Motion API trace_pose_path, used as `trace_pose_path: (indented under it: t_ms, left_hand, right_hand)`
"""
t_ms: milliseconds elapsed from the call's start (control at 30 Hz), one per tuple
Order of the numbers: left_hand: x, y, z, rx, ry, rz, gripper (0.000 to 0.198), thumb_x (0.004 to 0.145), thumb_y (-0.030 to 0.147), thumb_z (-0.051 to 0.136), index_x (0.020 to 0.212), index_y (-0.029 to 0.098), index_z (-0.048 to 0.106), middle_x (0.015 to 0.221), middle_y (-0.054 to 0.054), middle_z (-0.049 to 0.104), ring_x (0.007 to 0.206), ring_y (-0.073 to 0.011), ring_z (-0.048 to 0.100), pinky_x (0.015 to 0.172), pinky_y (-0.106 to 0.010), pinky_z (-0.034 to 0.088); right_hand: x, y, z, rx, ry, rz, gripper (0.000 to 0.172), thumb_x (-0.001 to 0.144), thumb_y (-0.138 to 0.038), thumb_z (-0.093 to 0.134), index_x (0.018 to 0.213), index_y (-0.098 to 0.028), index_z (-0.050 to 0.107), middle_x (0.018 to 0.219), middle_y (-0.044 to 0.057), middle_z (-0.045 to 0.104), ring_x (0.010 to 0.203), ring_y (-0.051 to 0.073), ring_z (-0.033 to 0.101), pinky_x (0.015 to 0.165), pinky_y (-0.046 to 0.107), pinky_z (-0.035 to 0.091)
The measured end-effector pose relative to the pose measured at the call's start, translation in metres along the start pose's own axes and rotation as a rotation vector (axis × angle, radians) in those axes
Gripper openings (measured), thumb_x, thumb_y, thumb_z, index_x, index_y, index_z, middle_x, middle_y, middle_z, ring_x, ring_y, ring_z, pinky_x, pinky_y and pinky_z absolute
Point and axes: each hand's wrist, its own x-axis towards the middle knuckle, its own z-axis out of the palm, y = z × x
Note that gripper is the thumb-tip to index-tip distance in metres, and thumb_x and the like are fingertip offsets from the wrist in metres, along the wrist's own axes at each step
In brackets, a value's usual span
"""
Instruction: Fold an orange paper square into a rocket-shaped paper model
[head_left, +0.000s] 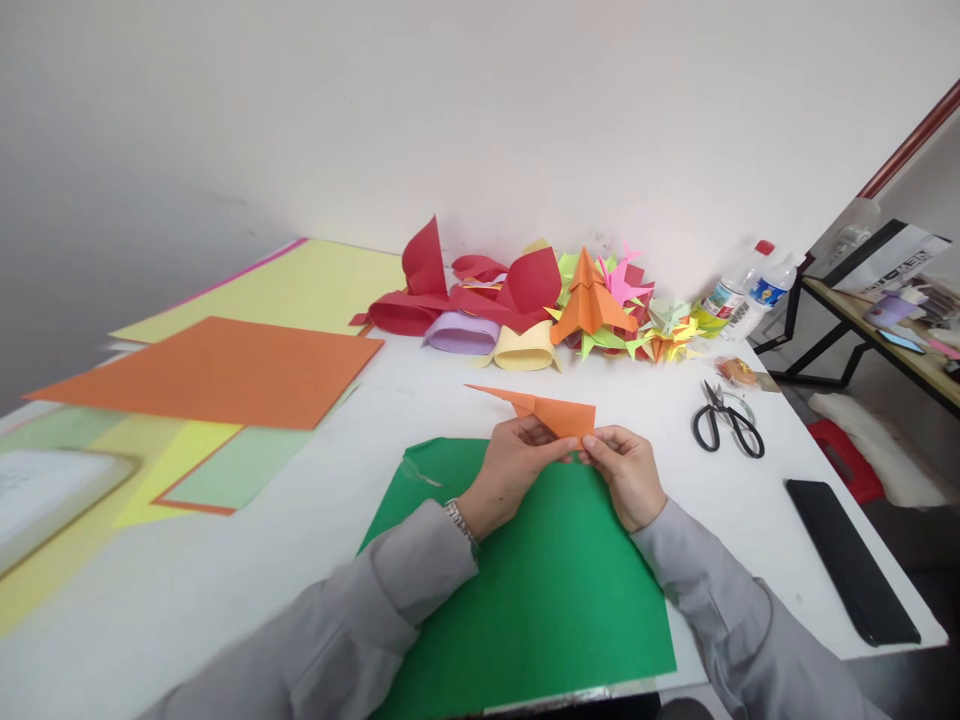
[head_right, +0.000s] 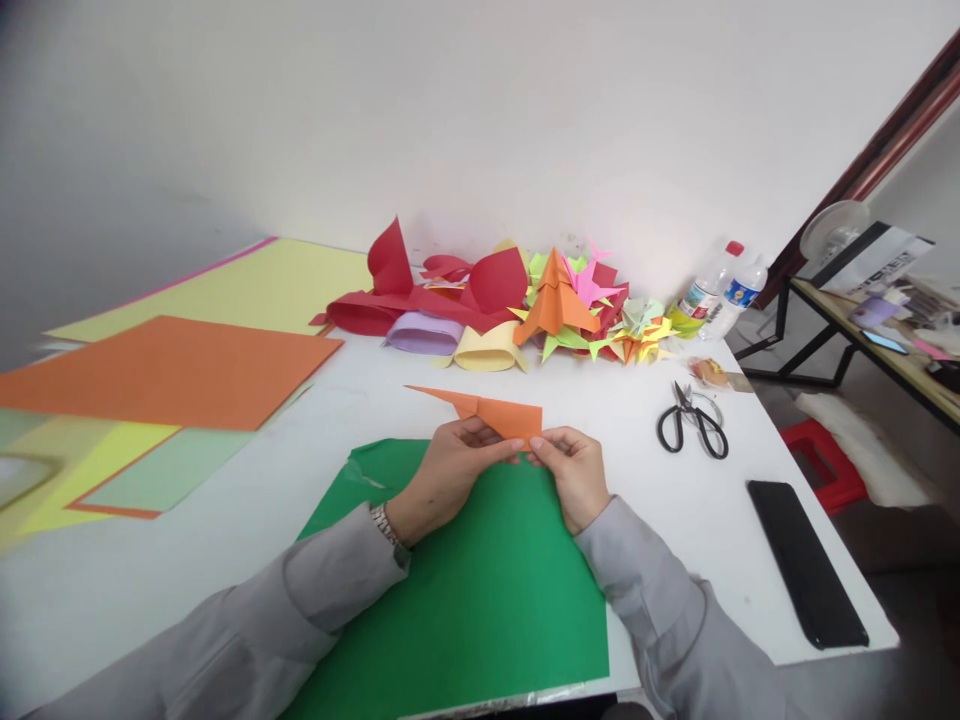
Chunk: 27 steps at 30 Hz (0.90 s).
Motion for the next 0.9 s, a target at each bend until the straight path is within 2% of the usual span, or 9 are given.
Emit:
trace_pose_path:
  t_ms: [267,467,700,900]
  left_hand:
    - [-0.0007,0.0002,0.0004,-0.012,-0.038,-0.003,0.015,0.056,0.021,0.079,0.062,0.013,0.068,0.058,-0.003,0.068,0.055,-0.0137,0.061,0.057,-0.024,0.049]
    - [0.0002,-0.0013,-0.0019,-0.035,-0.071,-0.023,0.013,0.057,0.021,0.078,0.06,0.013,0.067,0.056,-0.003,0.067,0.053,-0.0141,0.061,0.055,-0.025,0.049]
    - [0.0023,-0.0053,-0.004,-0.108,-0.075,-0.091,0.02,0.053,0.019,0.081,0.067,0.012,0.068,0.055,0.0,0.066,0.053,-0.0124,0.061,0.058,-0.024,0.051]
    - [0.0027,-0.0043,-0.0048,-0.123,-0.099,-0.074,0.017,0.057,0.02,0.079,0.062,0.012,0.064,0.053,0.001,0.064,0.052,-0.0118,0.061,0.058,-0.023,0.051]
  right_hand:
    - [-0.0013,0.0001,-0.0003,-0.08,-0.148,-0.079,0.018,0.067,-0.036,0.075,0.065,-0.02,0.066,0.061,-0.001,0.067,0.061,0.014,0.059,0.063,0.027,0.045]
    - [-0.0032,-0.0006,0.0006,-0.044,-0.128,-0.043,0.019,0.065,-0.035,0.076,0.062,-0.019,0.067,0.06,-0.001,0.066,0.06,0.013,0.059,0.063,0.027,0.046]
    - [0.0006,0.0007,-0.0007,-0.001,-0.137,0.015,0.025,0.063,-0.04,0.077,0.06,-0.018,0.067,0.056,-0.001,0.065,0.054,0.012,0.058,0.061,0.026,0.045]
    - [0.0028,0.001,-0.0028,-0.018,-0.114,0.009,0.027,0.062,-0.043,0.077,0.062,-0.017,0.066,0.055,-0.001,0.065,0.053,0.011,0.056,0.059,0.026,0.044]
